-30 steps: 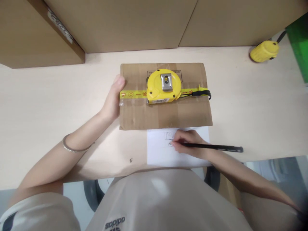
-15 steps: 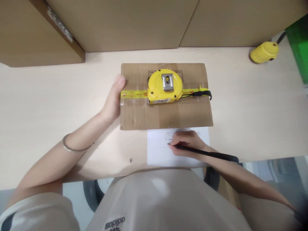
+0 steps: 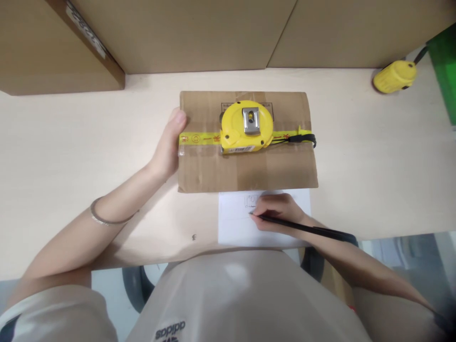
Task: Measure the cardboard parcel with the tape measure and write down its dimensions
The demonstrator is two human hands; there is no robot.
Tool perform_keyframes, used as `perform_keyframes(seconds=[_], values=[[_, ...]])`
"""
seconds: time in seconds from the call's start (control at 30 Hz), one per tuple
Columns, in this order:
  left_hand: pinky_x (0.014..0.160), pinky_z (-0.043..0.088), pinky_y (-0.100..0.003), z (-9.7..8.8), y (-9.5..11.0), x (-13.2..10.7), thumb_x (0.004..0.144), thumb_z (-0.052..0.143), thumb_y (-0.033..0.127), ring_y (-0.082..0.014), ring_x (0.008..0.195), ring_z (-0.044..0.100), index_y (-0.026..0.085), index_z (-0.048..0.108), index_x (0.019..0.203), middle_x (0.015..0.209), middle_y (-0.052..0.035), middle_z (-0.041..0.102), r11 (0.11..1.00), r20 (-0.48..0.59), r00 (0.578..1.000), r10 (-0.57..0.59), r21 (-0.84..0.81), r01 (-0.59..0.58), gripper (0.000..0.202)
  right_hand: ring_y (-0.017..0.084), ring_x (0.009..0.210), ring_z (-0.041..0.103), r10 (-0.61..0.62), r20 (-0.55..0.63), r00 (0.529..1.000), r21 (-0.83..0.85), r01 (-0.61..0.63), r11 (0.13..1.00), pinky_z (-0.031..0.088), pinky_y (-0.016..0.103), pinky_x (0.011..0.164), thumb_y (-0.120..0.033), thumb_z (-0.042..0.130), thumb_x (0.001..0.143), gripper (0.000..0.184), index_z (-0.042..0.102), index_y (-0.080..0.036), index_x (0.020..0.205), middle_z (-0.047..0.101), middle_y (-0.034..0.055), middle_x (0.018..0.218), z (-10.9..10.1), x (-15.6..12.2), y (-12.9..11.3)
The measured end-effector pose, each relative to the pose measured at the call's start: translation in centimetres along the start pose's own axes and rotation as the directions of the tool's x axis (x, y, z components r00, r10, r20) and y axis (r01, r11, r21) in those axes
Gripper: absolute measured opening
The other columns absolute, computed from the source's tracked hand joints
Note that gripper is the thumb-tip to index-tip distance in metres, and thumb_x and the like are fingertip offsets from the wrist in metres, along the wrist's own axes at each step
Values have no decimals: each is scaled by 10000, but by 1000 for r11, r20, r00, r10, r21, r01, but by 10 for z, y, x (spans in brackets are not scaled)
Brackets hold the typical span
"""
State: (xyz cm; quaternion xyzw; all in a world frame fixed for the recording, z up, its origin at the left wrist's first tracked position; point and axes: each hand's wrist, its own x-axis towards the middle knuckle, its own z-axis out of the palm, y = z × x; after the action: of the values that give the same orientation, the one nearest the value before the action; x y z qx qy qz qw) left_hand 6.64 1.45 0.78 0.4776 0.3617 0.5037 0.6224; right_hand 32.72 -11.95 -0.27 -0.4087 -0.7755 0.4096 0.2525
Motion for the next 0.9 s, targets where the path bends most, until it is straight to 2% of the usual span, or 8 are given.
perform_keyframes(seconds=[0.53, 0.7, 0.9], values=[[1216, 401, -490, -2, -3, 3, 852, 629, 597, -304, 1523, 350, 313, 688, 1016, 1289, 27, 703, 999, 8, 999, 47, -23, -47, 334, 48, 504, 413, -20, 28, 999, 22, 20, 1000, 314, 197, 488, -76, 623, 774, 205, 562, -172, 604, 508, -48, 550, -1, 1, -3], [1236, 377, -482, -1, -2, 3, 846, 629, 614, -299, 1538, 320, 316, 680, 1016, 1311, 40, 692, 1000, 4, 1000, 22, -17, -22, 346, 51, 502, 410, -13, 0, 1000, 16, 13, 1000, 309, 197, 479, -96, 619, 783, 222, 545, -169, 588, 503, -44, 536, -1, 1, 0], [1232, 383, -465, 0, -1, 1, 843, 646, 609, -297, 1547, 302, 291, 677, 1007, 1320, 18, 683, 999, 3, 1000, 25, -33, -25, 359, 53, 513, 460, 21, -15, 1000, -4, -21, 1000, 330, 189, 494, -107, 635, 809, 194, 603, -160, 625, 556, -29, 560, 1, -1, 1]])
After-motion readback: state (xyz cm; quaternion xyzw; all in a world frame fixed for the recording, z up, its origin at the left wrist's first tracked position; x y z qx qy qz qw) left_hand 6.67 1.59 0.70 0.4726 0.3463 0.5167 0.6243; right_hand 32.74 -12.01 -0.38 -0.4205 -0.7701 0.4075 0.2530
